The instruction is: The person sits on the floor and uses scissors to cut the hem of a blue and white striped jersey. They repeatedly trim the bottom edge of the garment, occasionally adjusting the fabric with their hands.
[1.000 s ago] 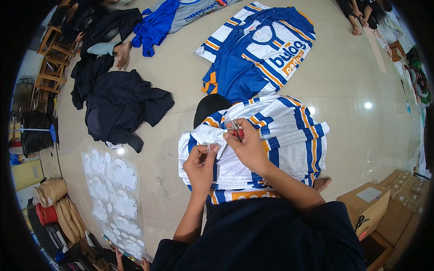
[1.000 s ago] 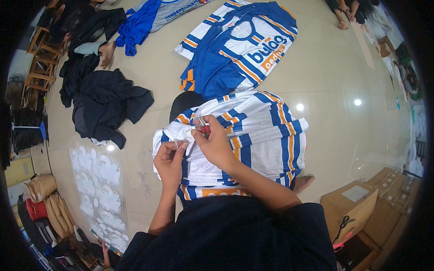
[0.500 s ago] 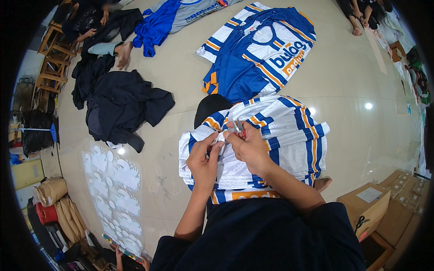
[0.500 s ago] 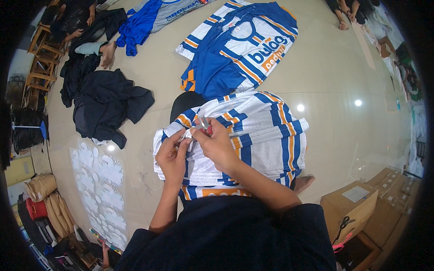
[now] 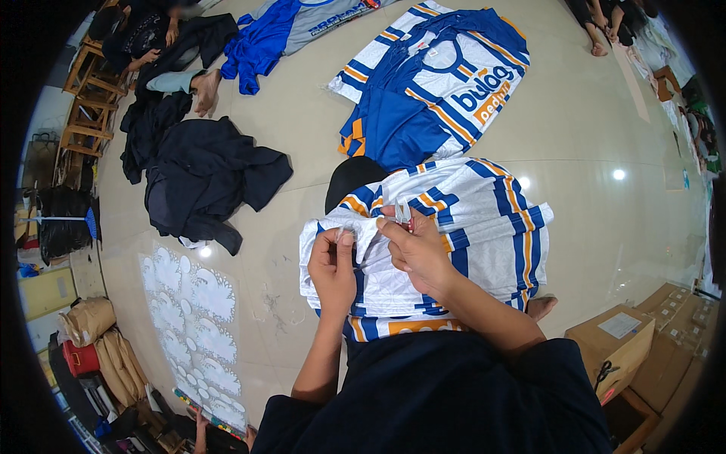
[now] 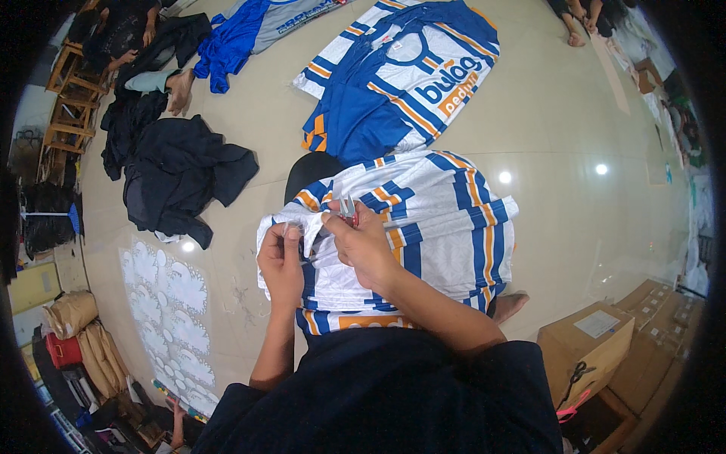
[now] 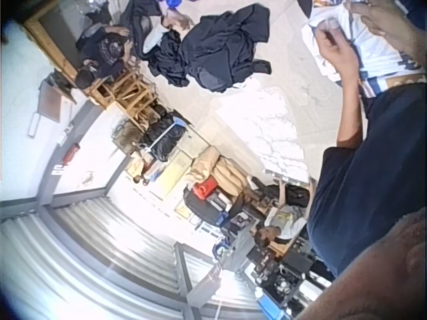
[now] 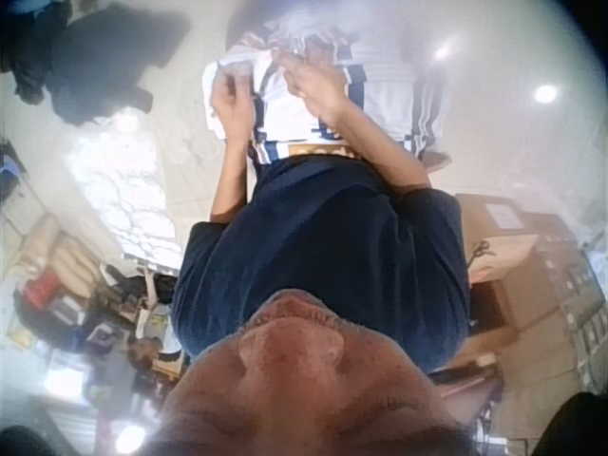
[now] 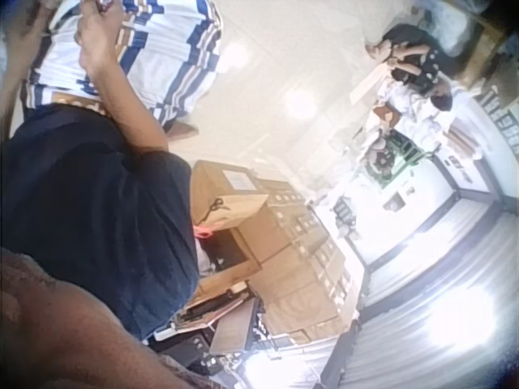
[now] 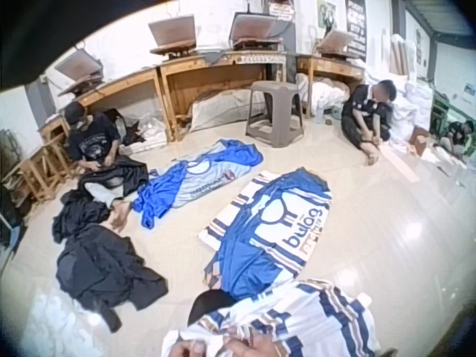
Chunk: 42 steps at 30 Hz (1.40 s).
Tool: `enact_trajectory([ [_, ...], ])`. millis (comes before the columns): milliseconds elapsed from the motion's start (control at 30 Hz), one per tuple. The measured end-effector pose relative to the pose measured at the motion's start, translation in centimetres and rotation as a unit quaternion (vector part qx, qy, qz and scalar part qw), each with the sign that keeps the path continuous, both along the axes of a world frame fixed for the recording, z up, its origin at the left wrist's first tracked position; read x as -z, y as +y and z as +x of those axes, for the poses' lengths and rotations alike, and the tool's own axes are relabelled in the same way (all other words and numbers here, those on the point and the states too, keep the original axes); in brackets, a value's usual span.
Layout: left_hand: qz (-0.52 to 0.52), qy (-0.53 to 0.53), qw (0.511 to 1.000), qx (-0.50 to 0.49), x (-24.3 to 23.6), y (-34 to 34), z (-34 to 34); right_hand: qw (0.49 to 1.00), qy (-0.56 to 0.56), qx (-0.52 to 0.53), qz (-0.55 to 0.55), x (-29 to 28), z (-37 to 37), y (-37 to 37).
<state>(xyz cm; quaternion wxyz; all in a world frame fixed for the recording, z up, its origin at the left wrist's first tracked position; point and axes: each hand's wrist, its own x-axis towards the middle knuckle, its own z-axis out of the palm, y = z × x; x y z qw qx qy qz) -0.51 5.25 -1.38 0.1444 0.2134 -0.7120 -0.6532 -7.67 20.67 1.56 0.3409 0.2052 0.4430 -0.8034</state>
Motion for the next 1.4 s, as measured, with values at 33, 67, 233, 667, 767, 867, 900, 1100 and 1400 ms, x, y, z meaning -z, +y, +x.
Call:
enact_trajectory([
  [33, 0.046, -0.009, 0.999, 0.001, -0.3, -0.1, 0.0, 1.0, -0.001, 0.001, 0.0, -0.1, 0.0, 0.0],
  [67, 0.058, -0.013, 0.998, 0.003, -0.5, -0.2, 0.0, 1.0, -0.002, 0.003, 0.0, -0.2, 0.0, 0.0],
  [233, 0.037, 0.009, 0.999, 0.006, -1.0, 0.6, -0.2, 1.0, -0.002, 0.004, -0.003, -0.2, 0.0, -0.1],
  [667, -0.258, 0.06, 0.964, -0.001, -1.9, 1.3, -0.4, 0.999, -0.032, -0.003, 0.002, -1.3, 0.4, -0.5],
  [767, -0.251, 0.081, 0.964, -0.02, -1.1, 1.6, -0.5, 0.997, -0.072, 0.001, -0.032, -1.3, 0.2, -0.3],
  [867, -0.285, 0.102, 0.953, -0.027, 0.2, 1.6, -0.5, 0.995, -0.089, -0.003, -0.054, -0.8, 0.3, -0.2],
  [900, -0.298, 0.106, 0.948, -0.028, 0.4, 1.5, -0.6, 0.994, -0.092, -0.006, -0.059, -0.7, 0.3, -0.2],
  [1100, -0.345, 0.104, 0.933, 0.007, 0.6, 0.7, -1.5, 0.993, -0.093, 0.004, -0.076, -0.9, 0.5, -0.4],
  [1400, -0.077, 0.013, 0.997, 0.022, -0.6, -0.4, -0.3, 0.993, -0.095, 0.005, -0.065, -1.3, -0.1, -0.1],
])
